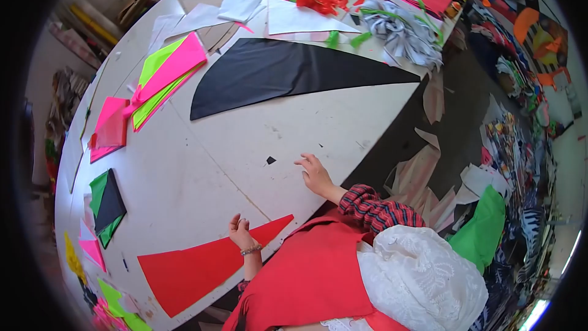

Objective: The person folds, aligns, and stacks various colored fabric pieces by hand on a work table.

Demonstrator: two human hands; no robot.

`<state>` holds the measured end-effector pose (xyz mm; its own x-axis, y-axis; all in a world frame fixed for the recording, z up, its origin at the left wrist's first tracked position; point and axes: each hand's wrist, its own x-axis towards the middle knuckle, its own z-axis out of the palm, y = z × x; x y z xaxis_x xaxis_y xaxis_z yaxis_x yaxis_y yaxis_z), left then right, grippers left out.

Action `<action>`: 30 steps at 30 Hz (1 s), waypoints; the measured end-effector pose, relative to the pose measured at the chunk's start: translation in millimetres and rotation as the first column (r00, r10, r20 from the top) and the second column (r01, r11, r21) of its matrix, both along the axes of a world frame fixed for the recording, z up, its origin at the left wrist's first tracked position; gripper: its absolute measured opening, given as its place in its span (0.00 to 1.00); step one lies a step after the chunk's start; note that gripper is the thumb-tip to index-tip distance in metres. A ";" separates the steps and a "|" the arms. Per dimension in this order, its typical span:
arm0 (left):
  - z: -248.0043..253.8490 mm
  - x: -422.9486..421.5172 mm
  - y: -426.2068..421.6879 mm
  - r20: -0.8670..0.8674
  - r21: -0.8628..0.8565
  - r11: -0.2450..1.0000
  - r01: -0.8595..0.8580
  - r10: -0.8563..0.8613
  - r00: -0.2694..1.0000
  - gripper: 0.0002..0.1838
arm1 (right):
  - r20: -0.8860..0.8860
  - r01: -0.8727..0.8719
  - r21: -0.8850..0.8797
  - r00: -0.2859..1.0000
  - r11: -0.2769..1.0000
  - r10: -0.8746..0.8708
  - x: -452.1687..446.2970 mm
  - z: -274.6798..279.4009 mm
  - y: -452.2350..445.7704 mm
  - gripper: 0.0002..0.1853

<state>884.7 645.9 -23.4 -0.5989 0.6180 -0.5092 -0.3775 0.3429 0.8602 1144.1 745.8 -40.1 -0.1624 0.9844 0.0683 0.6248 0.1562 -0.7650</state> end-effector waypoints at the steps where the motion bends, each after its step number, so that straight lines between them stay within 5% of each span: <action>1: 3.1 1.6 0.5 -0.015 -0.001 1.000 -0.027 0.027 1.000 0.15 | -0.007 0.020 0.004 1.000 1.000 -0.020 5.5 -0.2 0.1 0.23; 9: -33.9 22.4 11.7 -0.151 -0.042 0.997 0.057 -0.063 0.986 0.15 | -0.047 0.081 0.025 0.996 0.996 -0.080 80.5 -16.3 19.3 0.23; 12: 0.2 86.7 39.4 -0.130 -0.120 0.991 -0.064 0.048 0.990 0.18 | -0.030 0.003 0.092 1.000 0.996 -0.001 127.9 -24.4 74.9 0.24; 13: -27.9 100.0 31.4 -0.267 -0.115 0.991 -0.071 0.038 0.963 0.19 | -0.083 -0.040 0.002 0.996 0.999 0.040 141.8 -22.8 96.1 0.24; 14: -52.8 120.9 25.5 -0.157 -0.034 0.973 -0.228 0.220 0.963 0.21 | -0.072 -0.069 -0.076 0.995 0.995 0.063 150.2 -20.7 113.5 0.23; 16: -77.6 150.0 9.2 -0.232 -0.193 0.866 -0.460 0.416 0.879 0.25 | -0.087 -0.132 -0.175 0.989 0.976 0.118 155.0 -24.6 135.8 0.19; 19: -153.4 167.0 -31.7 -0.489 -0.227 0.601 -0.766 0.610 0.623 0.31 | -0.233 -0.339 -0.343 0.934 0.876 0.271 115.8 -21.3 135.8 0.18; 22: -131.3 147.9 -46.9 -0.615 -0.333 0.413 -0.848 0.587 0.527 0.31 | -0.256 -0.586 -0.397 0.810 0.707 0.528 44.1 -21.2 102.6 0.18; 24: -117.7 138.2 -50.1 -0.626 -0.361 0.370 -0.856 0.585 0.516 0.27 | -0.389 -0.735 -0.360 0.678 0.574 0.624 -8.9 -40.9 69.9 0.20; 27: -103.0 115.2 -54.6 -0.647 -0.443 0.301 -0.844 0.544 0.534 0.17 | -0.310 -0.864 -0.207 0.504 0.460 0.806 -91.3 -44.7 17.2 0.25; 30: -103.5 100.7 -60.1 -0.581 -0.478 0.330 -0.814 0.576 0.575 0.16 | -0.223 -0.871 -0.038 0.486 0.490 0.845 -166.0 -45.9 -35.9 0.28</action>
<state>985.4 585.8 -126.9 -0.8049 -0.5215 -0.2832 -0.5681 0.5390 0.6219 978.2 709.9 -86.0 -0.9307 0.3598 0.0653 0.1084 0.4419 -0.8905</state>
